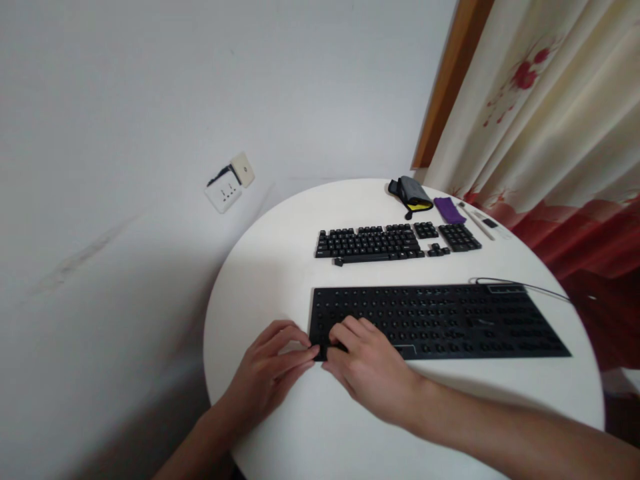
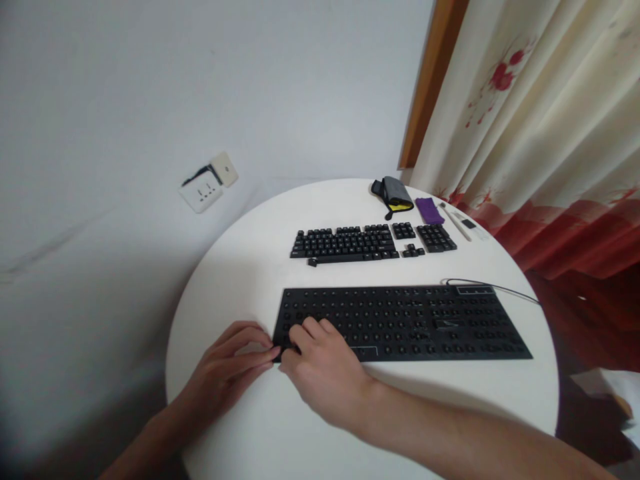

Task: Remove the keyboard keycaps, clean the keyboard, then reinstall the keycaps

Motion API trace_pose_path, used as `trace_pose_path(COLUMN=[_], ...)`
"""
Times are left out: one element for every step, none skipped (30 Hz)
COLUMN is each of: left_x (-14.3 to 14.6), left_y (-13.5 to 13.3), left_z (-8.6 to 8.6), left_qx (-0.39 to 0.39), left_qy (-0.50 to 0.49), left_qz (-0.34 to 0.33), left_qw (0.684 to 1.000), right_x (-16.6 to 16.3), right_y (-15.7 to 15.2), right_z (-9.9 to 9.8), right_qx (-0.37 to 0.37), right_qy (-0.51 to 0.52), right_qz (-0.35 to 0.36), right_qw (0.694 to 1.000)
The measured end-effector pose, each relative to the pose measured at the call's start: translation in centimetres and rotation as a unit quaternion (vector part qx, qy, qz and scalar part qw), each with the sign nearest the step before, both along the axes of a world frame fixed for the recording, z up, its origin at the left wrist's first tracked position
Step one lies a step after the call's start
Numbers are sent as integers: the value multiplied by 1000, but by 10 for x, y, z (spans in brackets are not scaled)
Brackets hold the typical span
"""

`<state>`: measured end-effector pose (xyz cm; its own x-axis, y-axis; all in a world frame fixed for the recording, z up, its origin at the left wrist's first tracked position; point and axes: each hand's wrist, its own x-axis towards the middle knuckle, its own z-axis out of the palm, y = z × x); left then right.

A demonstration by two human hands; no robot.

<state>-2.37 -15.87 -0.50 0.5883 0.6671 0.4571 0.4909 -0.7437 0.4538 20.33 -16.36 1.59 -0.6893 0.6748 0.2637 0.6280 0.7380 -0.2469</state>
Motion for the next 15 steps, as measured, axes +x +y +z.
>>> trace_pose_path(left_x=[0,0,-1,-2,-2,-3,-2,0,3,7,13,20,27,35,42], left_y=[0,1,3,5,9,14,20,27,36,47,58,71,84,97,111], left_z=[0,2,5,10,16,23,32,41,50,58,64,69,72,72,70], left_qx=[-4,-5,-5,-4,-3,-5,-6,-10,-7,-2,0,0,3,4,10], left_qy=[-8,-15,-20,-22,-22,-15,-7,3,6,6,5,7,16,31,41], left_qz=[2,5,12,24,40,61,80,93,102,110,111,111,107,98,91], left_qw=[1000,1000,1000,999,999,998,997,996,995,994,994,994,994,995,995], right_x=[1,1,2,3,5,6,8,10,12,14,17,19,22,24,26], right_y=[-1,-1,-2,-2,-2,-1,0,2,4,7,10,13,16,20,23], right_z=[0,1,2,2,4,5,6,8,9,10,11,12,12,12,12], right_qx=[-4,-10,-17,-23,-27,-29,-28,-26,-24,-22,-23,-24,-25,-26,-26], right_qy=[10,22,37,53,71,87,101,112,118,122,123,123,122,121,122], right_qz=[-3,-7,-10,-13,-16,-19,-24,-29,-36,-45,-56,-66,-77,-88,-98], right_qw=[1000,1000,999,998,997,996,994,993,992,991,991,990,989,988,987])
